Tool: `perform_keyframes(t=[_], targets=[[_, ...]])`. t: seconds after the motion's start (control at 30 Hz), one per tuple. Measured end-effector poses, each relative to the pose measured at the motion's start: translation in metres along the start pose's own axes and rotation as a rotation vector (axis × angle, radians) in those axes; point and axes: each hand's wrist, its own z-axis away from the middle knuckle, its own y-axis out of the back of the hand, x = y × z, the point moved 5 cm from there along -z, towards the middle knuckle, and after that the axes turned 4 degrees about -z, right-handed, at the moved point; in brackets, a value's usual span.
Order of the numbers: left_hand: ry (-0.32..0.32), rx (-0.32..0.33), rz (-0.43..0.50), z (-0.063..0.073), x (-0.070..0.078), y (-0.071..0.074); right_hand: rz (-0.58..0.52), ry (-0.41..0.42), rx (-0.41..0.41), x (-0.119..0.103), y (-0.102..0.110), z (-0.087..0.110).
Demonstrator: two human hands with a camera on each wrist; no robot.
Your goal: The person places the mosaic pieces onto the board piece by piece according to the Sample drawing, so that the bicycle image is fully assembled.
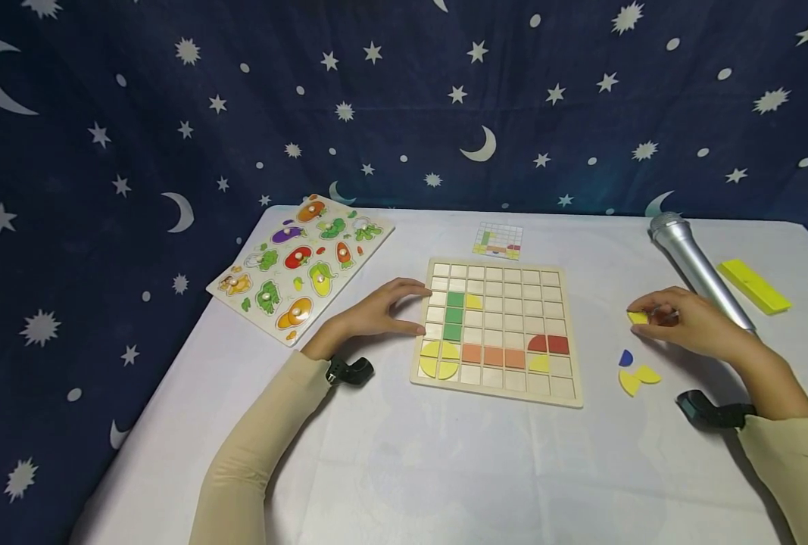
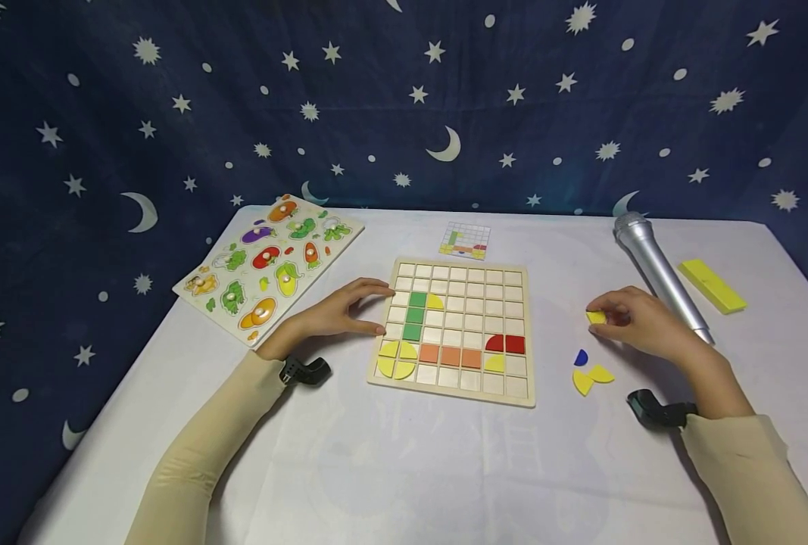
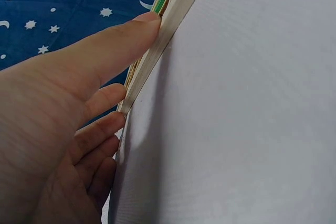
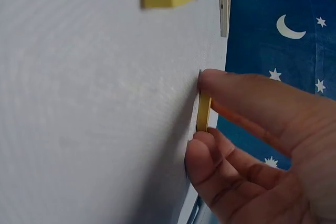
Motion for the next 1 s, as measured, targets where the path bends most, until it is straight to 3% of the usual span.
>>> perform_keyframes(t=[0.23,0.8,1.0], targets=[[0.008,-0.005,-0.002,-0.001,-0.001,0.0,-0.029,0.071,-0.021,-0.001,-0.002,0.002],[0.008,-0.007,-0.01,0.0,-0.001,-0.001,-0.028,0.119,0.021,-0.003,-0.001,0.012],[0.008,-0.003,-0.006,0.0,0.001,0.0,-0.08,0.192,0.023,-0.015,0.001,0.012]])
